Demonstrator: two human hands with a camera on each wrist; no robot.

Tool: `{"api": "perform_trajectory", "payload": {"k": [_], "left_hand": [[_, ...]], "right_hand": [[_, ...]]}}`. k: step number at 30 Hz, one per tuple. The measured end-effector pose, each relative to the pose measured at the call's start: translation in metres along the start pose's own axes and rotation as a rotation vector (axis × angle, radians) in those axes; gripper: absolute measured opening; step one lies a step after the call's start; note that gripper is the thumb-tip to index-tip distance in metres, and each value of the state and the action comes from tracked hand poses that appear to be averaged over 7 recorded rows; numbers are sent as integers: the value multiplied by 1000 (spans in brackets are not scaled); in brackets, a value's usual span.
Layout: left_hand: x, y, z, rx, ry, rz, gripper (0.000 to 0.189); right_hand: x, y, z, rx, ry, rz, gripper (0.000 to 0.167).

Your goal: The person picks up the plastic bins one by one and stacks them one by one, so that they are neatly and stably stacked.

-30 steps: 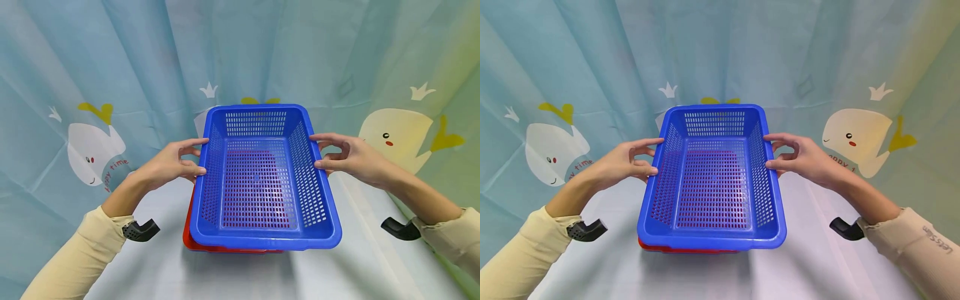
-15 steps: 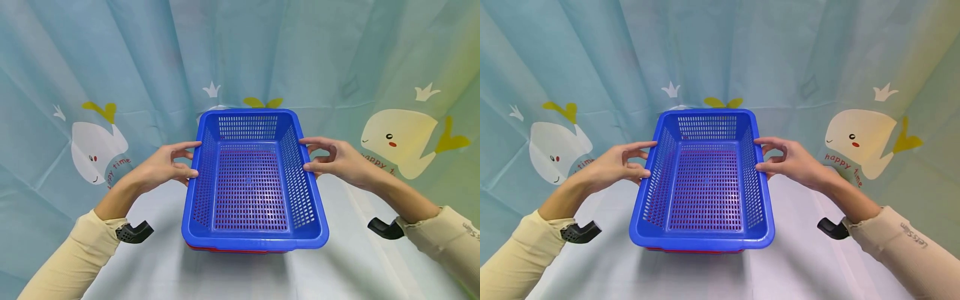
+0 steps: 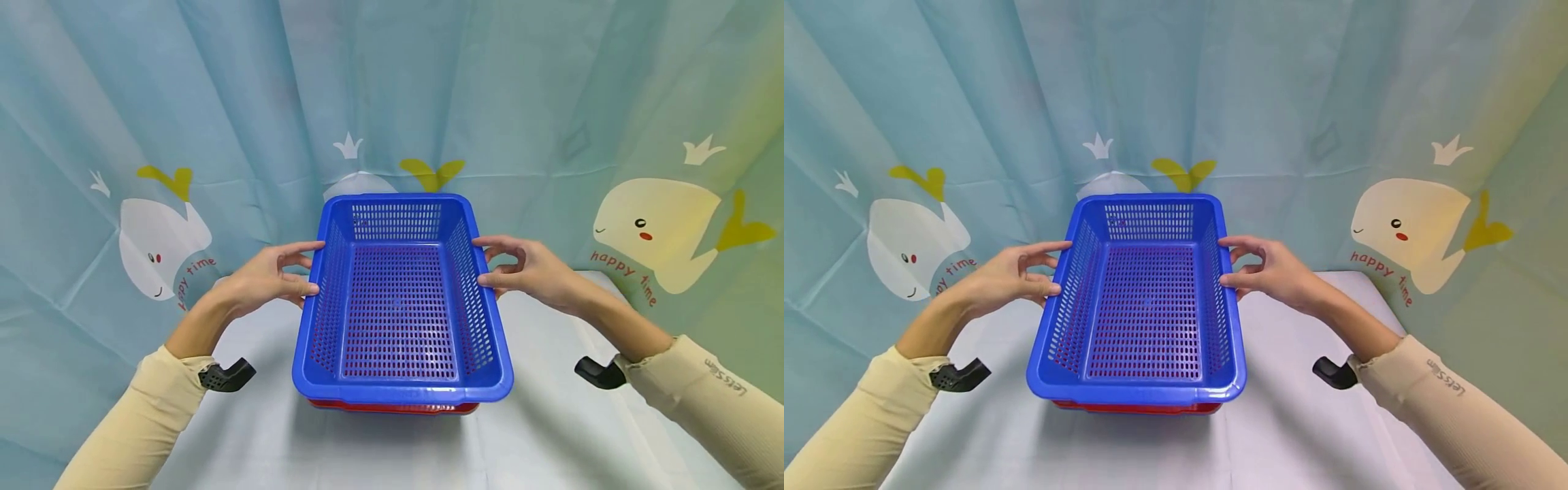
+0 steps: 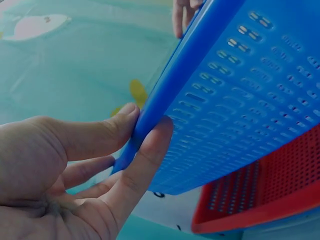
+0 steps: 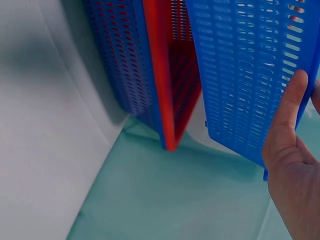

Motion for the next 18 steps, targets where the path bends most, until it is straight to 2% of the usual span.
{"api": "perform_trajectory", "payload": {"k": [3, 9, 18], "left_hand": [[0, -2, 1, -5, -1, -2, 80], [9, -3, 18, -35, -4, 3, 82], [15, -3, 37, -53, -2, 7, 82]], "right_hand": [[0, 1, 3, 13, 5, 3, 69], [6, 2, -12, 17, 18, 5, 69], [14, 8, -31, 42, 23, 14, 69]]}}
Point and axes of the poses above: each hand's wrist, its own x-axis towards the middle knuckle, its own y-axis out of the palm, z = x × y, the point moved 9 cm from there along x, towards the middle knuckle, and after that the axes turned 10 degrees about z, right-handed, at the moved point
